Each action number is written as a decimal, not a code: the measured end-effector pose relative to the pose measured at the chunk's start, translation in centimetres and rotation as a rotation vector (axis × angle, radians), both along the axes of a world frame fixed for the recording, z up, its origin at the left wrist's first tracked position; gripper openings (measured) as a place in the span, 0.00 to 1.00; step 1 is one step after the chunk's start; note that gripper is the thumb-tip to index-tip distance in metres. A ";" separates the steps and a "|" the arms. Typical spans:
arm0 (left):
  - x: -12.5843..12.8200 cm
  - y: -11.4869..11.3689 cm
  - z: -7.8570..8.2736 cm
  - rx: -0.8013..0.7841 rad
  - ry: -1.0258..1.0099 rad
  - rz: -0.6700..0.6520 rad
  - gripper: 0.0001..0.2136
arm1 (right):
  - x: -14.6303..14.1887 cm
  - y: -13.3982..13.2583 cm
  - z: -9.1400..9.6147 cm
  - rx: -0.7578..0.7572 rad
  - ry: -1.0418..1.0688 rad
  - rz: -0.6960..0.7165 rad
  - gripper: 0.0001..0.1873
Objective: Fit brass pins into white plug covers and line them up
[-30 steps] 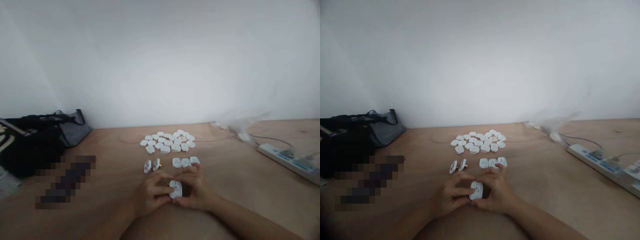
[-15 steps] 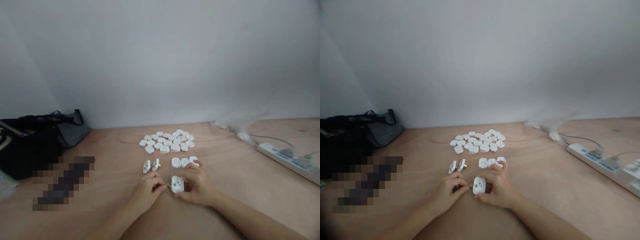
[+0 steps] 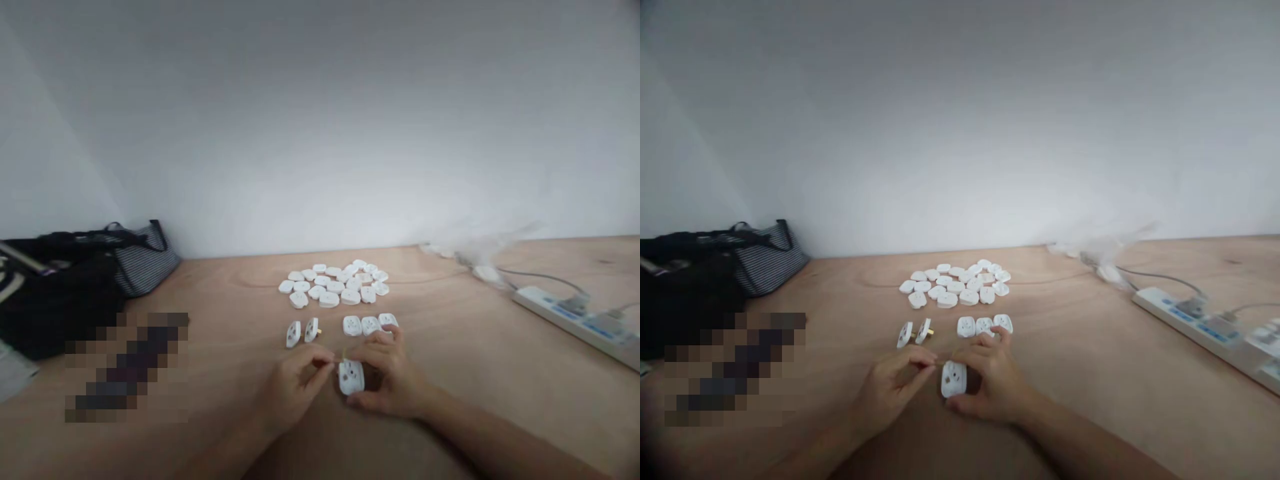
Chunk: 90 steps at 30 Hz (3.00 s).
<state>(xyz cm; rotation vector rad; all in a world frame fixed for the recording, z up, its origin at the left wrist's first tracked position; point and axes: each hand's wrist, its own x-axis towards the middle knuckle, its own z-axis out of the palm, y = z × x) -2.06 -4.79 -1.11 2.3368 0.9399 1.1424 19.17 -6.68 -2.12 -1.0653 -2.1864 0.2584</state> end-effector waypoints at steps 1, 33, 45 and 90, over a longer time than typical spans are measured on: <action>0.1 -0.1 0.1 0.006 -0.002 -0.018 0.04 | -0.1 0.0 0.0 -0.001 0.005 0.005 0.25; 0.5 0.1 0.2 0.213 0.012 -0.154 0.07 | -0.3 0.0 -0.6 0.067 0.069 0.007 0.34; -0.3 0.1 0.3 0.225 0.158 -0.233 0.20 | -0.1 0.2 -1.2 0.107 0.114 -0.002 0.43; -0.3 0.3 -0.9 -0.082 0.223 0.013 0.30 | 1.7 0.2 1.3 -0.297 -0.163 -0.137 0.04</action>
